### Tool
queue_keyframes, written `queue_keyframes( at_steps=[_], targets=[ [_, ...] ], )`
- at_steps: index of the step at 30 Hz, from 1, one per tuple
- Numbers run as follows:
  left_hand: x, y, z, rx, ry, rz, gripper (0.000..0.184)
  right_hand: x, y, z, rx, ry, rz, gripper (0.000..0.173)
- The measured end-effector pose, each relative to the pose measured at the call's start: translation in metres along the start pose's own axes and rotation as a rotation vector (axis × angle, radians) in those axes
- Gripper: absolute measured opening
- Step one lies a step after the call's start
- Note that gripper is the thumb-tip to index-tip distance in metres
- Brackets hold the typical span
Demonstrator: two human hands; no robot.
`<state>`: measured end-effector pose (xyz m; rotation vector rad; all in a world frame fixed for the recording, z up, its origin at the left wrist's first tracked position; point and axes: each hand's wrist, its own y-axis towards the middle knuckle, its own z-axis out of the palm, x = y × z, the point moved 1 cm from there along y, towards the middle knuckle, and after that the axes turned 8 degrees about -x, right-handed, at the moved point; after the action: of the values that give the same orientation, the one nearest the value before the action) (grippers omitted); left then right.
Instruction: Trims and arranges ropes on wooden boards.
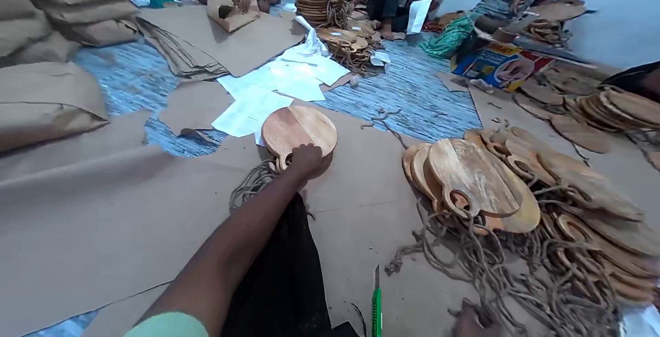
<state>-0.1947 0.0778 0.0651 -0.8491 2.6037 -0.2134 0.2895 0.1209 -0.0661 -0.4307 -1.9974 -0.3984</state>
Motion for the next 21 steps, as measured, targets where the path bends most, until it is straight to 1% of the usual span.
queue_keyframes(
  at_steps=[1,3,4,6,9,11,13,15,17,19,21],
  targets=[
    [0.014,0.009,0.004,0.043,0.059,-0.049,0.043,0.004,-0.016,0.01,0.107,0.01,-0.015,0.055],
    [0.027,0.019,0.021,0.159,0.187,-0.089,0.038,0.014,-0.05,0.028,0.246,0.017,-0.057,0.047],
    [0.027,0.022,0.029,0.187,0.235,-0.088,0.037,0.017,-0.064,0.035,0.301,0.018,-0.076,0.043],
    [0.014,0.023,0.035,0.19,0.317,-0.09,0.029,0.02,-0.084,0.043,0.377,0.023,-0.115,0.038],
    [-0.001,0.029,0.048,0.175,0.392,-0.104,0.025,0.022,-0.101,0.043,0.417,0.034,-0.13,0.032],
    [-0.006,0.024,0.042,0.125,0.286,-0.032,0.03,0.021,-0.107,0.043,0.414,0.063,-0.109,0.029],
    [-0.011,0.024,0.035,-0.005,0.109,0.108,0.039,0.023,-0.114,0.049,0.434,0.146,-0.072,0.027],
    [-0.02,0.026,0.03,-0.09,0.012,0.215,0.047,0.032,-0.124,0.066,0.51,0.229,-0.073,0.03],
    [-0.031,0.013,0.029,-0.078,-0.051,0.28,0.047,0.055,-0.141,0.091,0.641,0.294,-0.062,0.038],
    [-0.041,-0.003,0.03,-0.037,-0.055,0.346,0.045,0.09,-0.159,0.127,0.778,0.355,0.01,0.054],
    [-0.048,-0.012,0.037,-0.003,-0.031,0.411,0.045,0.121,-0.176,0.168,0.892,0.393,0.113,0.075]
  ],
)
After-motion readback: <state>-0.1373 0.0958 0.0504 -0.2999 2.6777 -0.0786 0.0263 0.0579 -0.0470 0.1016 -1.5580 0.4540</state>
